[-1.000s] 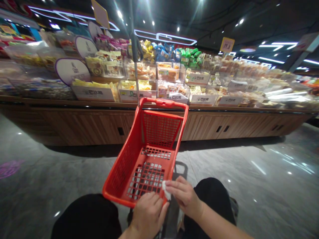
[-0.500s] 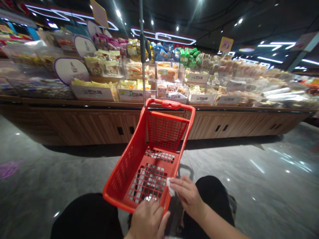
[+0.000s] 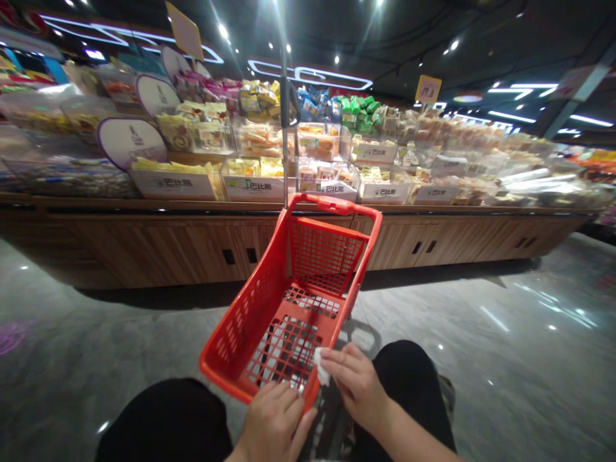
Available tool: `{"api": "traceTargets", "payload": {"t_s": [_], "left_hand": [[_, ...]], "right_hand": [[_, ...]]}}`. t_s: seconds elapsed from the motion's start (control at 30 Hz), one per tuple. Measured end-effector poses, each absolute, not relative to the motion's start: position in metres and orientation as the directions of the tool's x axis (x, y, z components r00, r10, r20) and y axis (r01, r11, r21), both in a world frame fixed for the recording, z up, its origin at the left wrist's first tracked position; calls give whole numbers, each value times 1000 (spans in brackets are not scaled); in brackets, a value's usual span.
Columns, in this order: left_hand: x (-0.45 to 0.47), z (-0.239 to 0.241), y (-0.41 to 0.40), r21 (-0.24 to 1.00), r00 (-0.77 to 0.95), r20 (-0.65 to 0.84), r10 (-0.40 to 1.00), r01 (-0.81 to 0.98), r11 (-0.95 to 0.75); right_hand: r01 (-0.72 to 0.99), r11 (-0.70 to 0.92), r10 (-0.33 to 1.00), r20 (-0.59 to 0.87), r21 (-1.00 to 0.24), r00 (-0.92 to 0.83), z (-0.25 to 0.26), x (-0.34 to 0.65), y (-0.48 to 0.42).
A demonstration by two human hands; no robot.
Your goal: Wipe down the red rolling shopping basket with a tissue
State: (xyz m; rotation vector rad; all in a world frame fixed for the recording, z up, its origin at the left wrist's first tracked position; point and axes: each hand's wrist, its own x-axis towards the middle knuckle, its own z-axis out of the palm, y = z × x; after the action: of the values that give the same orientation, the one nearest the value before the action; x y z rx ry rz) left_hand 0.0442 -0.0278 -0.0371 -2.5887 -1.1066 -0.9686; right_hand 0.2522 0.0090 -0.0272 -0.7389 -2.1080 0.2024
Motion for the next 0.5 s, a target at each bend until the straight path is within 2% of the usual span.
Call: {"api": "traceTargets", "payload": {"t_s": [0.1,0.3,0.4,0.5], "left_hand": [[40,-36,-26,120,514,617,596,687,-717],[36,-33,-25,154,520,575,632,690,-707],[35,-26,-26,183,509,530,678,713,-677],[41,-16,-25,214,416,454,788,807,-550]], "right_hand": [[452,807,575,682,-381,-451,-26,254,16],[596,638,688,709,-488,-156,-22,258,47],[570,640,715,672,-516,-195,-23,249,35],[530,670,718,636,-520,-284,-23,239,17]]}}
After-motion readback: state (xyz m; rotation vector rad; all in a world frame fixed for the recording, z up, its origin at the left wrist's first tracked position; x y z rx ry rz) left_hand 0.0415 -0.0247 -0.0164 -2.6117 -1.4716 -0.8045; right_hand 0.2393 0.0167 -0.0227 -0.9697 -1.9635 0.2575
